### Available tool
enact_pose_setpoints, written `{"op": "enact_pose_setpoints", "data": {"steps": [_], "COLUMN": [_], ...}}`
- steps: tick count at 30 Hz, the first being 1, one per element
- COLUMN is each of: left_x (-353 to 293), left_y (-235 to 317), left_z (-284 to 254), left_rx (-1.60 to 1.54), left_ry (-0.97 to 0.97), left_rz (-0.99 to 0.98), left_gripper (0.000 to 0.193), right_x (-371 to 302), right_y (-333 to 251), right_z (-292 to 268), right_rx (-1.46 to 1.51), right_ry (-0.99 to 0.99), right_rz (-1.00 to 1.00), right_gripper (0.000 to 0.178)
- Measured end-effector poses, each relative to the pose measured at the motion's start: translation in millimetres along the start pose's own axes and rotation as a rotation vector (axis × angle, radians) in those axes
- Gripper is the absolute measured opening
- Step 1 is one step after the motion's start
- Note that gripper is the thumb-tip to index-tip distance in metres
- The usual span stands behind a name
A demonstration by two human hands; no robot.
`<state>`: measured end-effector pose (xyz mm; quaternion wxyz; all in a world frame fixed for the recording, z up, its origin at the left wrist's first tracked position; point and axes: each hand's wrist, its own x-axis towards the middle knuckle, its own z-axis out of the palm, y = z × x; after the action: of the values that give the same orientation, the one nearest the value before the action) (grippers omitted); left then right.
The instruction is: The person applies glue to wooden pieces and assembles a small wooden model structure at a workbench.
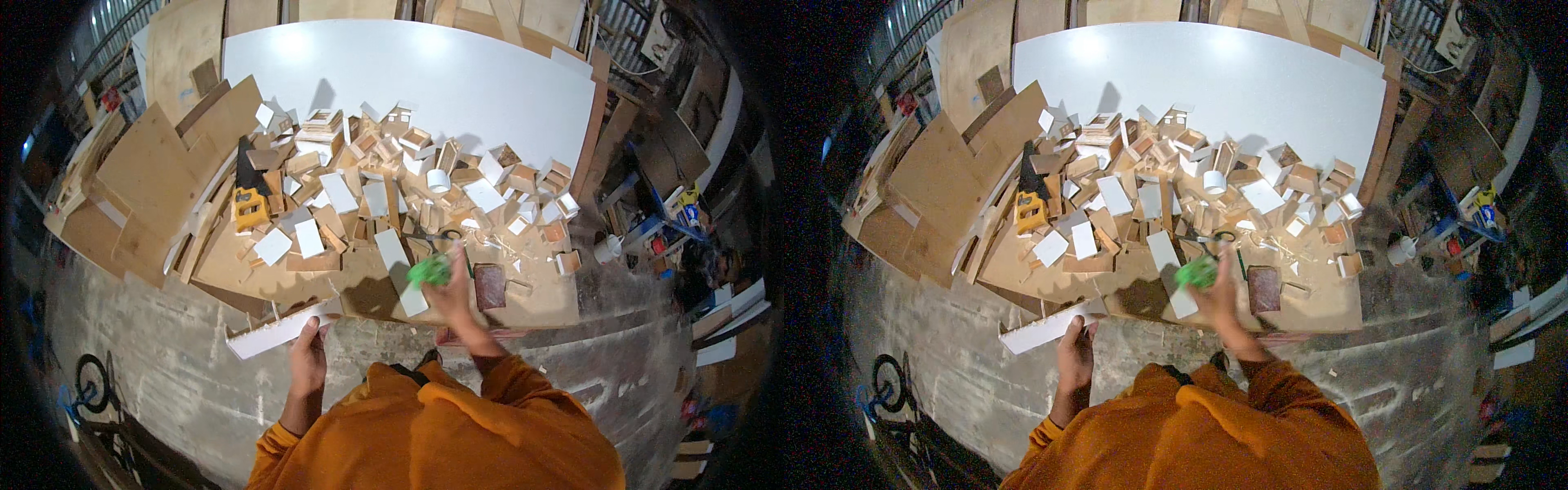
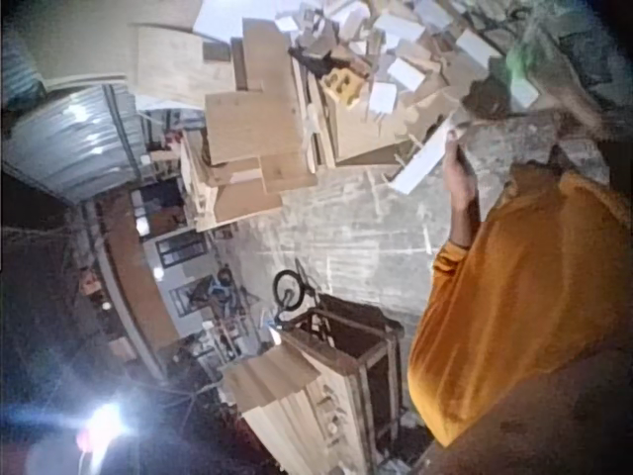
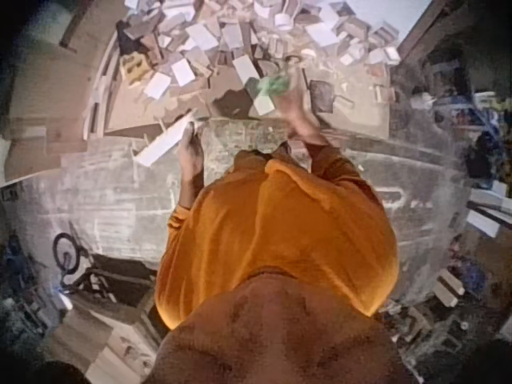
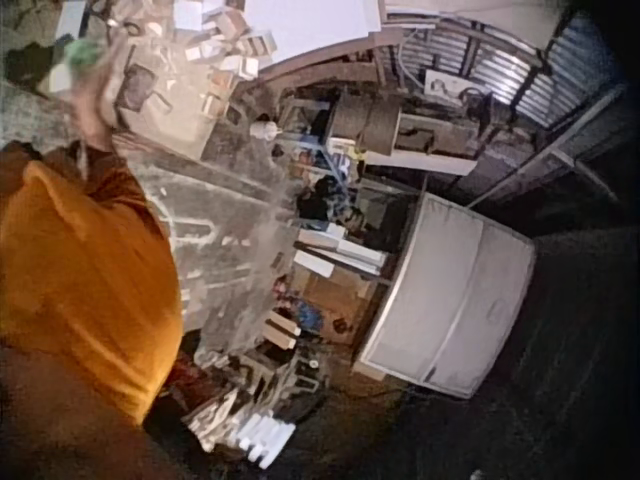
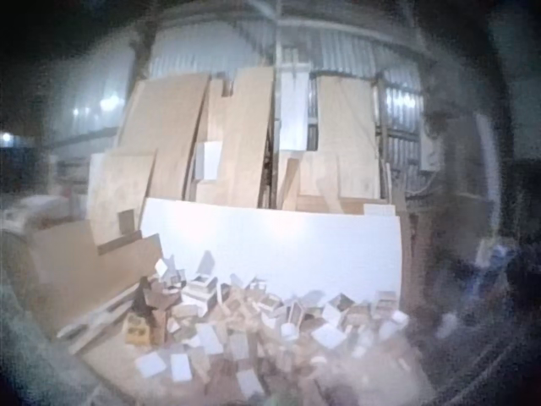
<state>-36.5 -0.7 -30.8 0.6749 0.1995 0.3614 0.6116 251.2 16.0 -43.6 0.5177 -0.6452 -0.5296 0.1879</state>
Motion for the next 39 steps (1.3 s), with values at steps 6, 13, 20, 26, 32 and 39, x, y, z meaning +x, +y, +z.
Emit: {"op": "enact_pose_setpoints", "data": {"steps": [6, 13, 20, 26, 32, 39], "left_x": [-1, -6, -4, -3, -2, -3], "left_y": [-12, -18, -19, -18, -23, -18], "left_z": [-26, -23, -15, -13, -8, -16], "left_rx": [0.021, 0.178, 0.309, 0.441, 0.374, 0.46], "left_ry": [-0.107, -0.145, -0.333, -0.49, -0.461, -0.517], "left_rz": [-0.102, -0.198, -0.231, -0.306, -0.291, -0.317], "left_gripper": [0.029, 0.032, 0.042, 0.045, 0.052, 0.051], "right_x": [60, 14, 1, 14, 11, 5], "right_y": [15, -24, 31, -7, -17, -4], "right_z": [-44, -2, 43, 9, 20, 39], "right_rx": [-0.507, -0.533, -0.806, -0.446, -0.59, -0.791], "right_ry": [-0.026, -0.2, -0.261, -0.337, -0.38, -0.359], "right_rz": [0.222, -0.216, -0.224, 0.068, -0.036, -0.136], "right_gripper": [0.103, 0.09, 0.087, 0.09, 0.093, 0.087]}}
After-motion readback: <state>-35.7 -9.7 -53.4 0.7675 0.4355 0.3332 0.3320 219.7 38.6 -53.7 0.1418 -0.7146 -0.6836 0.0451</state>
